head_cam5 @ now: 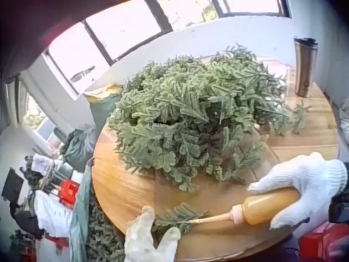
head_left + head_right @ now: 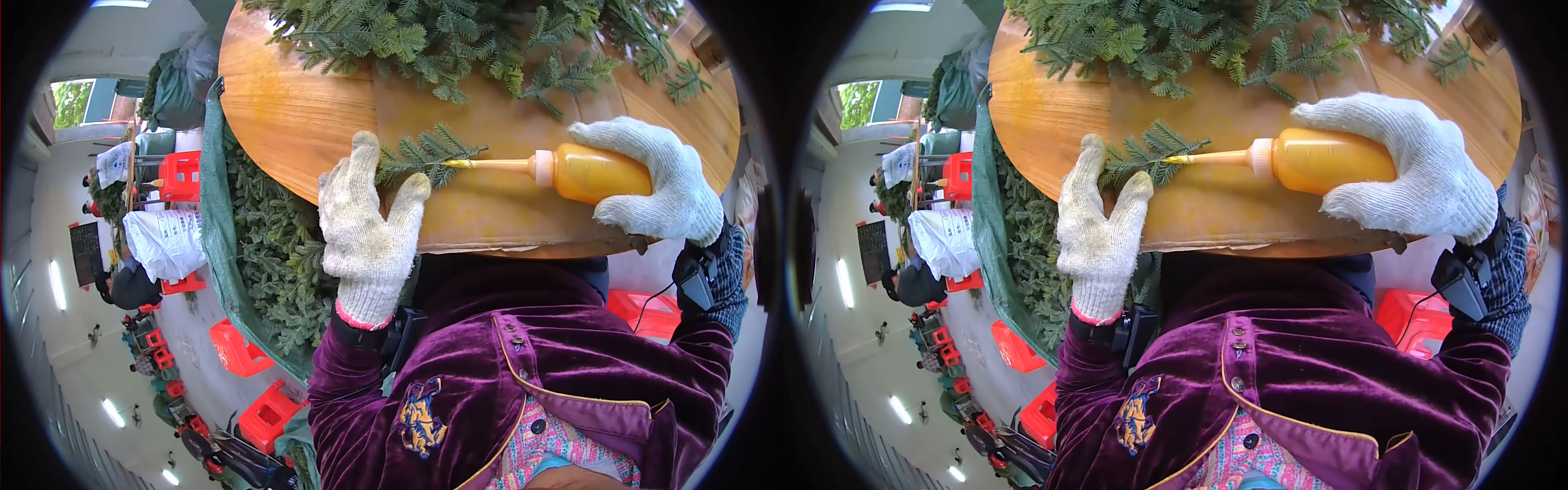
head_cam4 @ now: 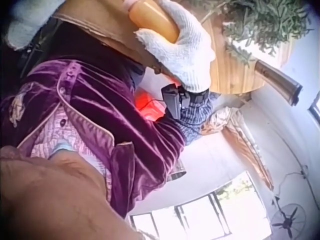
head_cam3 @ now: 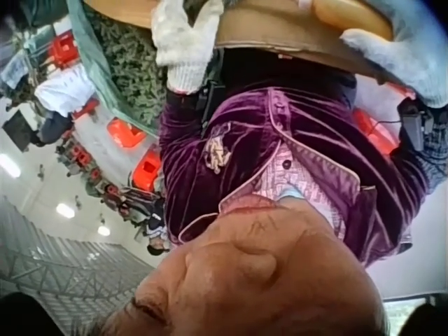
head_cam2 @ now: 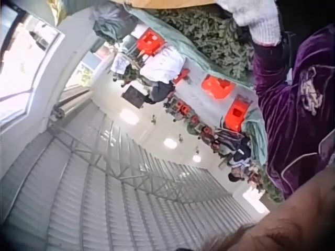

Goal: The person applies glue from a yellow bottle to small branches and attaches them to a large wreath. They repeat this process by picking up branches from a pile, applying glue, and pressing them onto the wreath.

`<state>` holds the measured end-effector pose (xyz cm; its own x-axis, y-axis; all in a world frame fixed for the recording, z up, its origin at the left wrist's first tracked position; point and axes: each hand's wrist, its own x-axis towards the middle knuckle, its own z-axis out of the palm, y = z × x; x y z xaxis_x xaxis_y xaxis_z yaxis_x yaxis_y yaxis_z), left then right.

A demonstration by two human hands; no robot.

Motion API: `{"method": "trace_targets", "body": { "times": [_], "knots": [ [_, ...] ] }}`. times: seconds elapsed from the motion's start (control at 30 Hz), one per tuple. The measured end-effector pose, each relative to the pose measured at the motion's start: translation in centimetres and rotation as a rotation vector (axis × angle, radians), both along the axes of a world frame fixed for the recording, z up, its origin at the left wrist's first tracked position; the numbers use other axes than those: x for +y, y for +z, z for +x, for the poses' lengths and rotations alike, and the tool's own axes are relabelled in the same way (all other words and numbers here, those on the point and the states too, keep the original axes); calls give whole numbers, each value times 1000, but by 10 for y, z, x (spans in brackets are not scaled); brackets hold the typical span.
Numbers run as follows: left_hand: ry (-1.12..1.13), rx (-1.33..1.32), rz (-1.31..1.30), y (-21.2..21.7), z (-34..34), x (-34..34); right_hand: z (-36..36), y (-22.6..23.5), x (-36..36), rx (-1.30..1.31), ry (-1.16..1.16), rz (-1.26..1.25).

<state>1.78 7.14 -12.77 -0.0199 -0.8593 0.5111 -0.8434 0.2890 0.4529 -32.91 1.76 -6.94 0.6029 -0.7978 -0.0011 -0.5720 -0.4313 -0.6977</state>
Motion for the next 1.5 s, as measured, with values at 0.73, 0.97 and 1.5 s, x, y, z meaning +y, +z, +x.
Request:
{"method": "trace_targets", "body": {
  "times": [0.73, 0.97, 1.5],
  "knots": [
    [-67, -131, -71, 13, 1, 10, 26, -3, 1, -97, 80, -119],
    [-141, -277, 90, 18, 1, 18, 26, -4, -6, -92, 70, -111],
    [-62, -243, 32, 34, -1, 30, 27, -11, 7, -390, -240, 265]
  ]
}}
